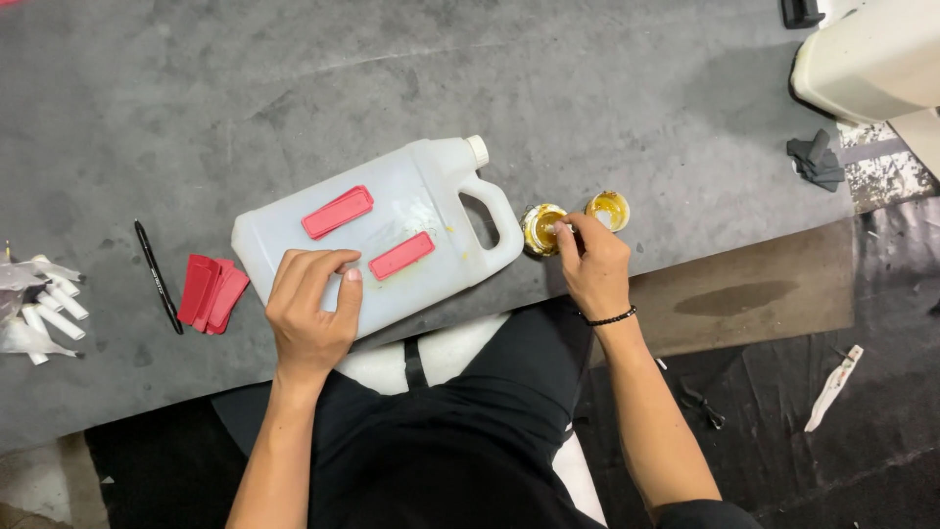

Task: Marking red leather strips with a pen and applying a finishing substance to them using a manual applicator.

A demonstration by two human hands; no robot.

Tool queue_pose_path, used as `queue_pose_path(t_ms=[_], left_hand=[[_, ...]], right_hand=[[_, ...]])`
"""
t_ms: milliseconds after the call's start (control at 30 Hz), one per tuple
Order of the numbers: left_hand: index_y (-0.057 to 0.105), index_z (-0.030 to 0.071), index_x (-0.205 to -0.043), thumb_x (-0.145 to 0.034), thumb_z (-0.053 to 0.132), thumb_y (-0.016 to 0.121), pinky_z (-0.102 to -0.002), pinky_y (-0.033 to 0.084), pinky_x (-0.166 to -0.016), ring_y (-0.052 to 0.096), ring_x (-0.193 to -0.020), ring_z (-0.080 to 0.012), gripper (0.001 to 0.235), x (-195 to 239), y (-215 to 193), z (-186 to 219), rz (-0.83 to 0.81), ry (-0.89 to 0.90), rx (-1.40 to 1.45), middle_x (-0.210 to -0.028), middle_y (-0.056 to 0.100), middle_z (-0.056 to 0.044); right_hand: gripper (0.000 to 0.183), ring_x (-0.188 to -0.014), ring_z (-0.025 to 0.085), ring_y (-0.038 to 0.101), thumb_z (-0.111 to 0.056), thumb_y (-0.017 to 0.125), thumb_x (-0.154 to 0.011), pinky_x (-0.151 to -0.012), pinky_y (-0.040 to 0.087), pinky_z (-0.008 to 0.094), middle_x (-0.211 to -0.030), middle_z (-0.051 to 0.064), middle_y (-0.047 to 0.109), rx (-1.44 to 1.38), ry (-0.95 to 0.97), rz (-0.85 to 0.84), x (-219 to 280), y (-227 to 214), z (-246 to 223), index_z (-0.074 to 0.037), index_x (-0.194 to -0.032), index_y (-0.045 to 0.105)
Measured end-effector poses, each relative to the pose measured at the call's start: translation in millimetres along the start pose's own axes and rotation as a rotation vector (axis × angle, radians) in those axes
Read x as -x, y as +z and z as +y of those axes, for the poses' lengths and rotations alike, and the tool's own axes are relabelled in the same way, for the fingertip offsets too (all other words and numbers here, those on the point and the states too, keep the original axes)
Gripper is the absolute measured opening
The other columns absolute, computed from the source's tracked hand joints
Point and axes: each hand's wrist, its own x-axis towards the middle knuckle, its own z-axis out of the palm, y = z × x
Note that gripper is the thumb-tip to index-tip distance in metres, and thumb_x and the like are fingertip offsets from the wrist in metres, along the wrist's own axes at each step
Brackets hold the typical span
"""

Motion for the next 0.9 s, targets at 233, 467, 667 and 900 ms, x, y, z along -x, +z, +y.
queue_pose_path(t_ms=[233, 467, 667, 900], left_hand=[[0.077, 0.004, -0.101, -0.099, 0.006, 0.067, -0.038, 0.055, -0.070, 0.062, -0.073, -0.0273, 0.010, 1.1, 1.2, -0.3, 0.001, 0.019, 0.001, -0.077, 0.063, -0.007], [0.077, 0.004, -0.101, -0.100, 0.006, 0.066, -0.036, 0.054, -0.069, 0.062, -0.074, -0.0258, 0.011, 3.8, 1.1, -2.8, -0.035, 0.029, -0.017, -0.078, 0.064, -0.007], [0.077, 0.004, -0.102, -0.099, 0.004, 0.067, -0.035, 0.053, -0.068, 0.062, -0.074, -0.0256, 0.010, 5.2, 1.5, -2.6, -0.029, 0.022, -0.028, -0.080, 0.065, -0.007], [0.077, 0.005, -0.100, -0.098, 0.002, 0.067, -0.036, 0.054, -0.068, 0.062, -0.074, -0.0261, 0.010, 4.2, 2.6, 0.1, -0.036, 0.021, -0.050, -0.080, 0.065, -0.007]], right_hand=[[0.006, -0.057, 0.017, 0.062, -0.010, 0.074, -0.103, -0.057, 0.051, 0.030, -0.066, 0.004, 0.069, -0.163, 0.234, 0.139, -7.8, -33.6, -17.9, -0.010, -0.098, 0.076], [0.006, -0.078, 0.032, 0.074, -0.014, 0.077, -0.098, -0.067, 0.058, 0.039, -0.085, 0.010, 0.076, -0.048, 0.057, 0.071, 1.5, -1.2, 0.8, -0.008, -0.100, 0.076], [0.014, -0.054, 0.018, 0.063, -0.019, 0.074, -0.099, -0.050, 0.053, 0.030, -0.065, 0.011, 0.067, -0.471, 0.555, 0.066, -11.0, -20.0, -7.8, -0.009, -0.089, 0.074], [0.019, -0.058, 0.018, 0.067, -0.014, 0.064, -0.108, -0.055, 0.059, 0.027, -0.076, 0.020, 0.066, -0.940, 0.536, 0.454, -9.5, -68.9, -26.2, 0.005, -0.105, 0.065]])
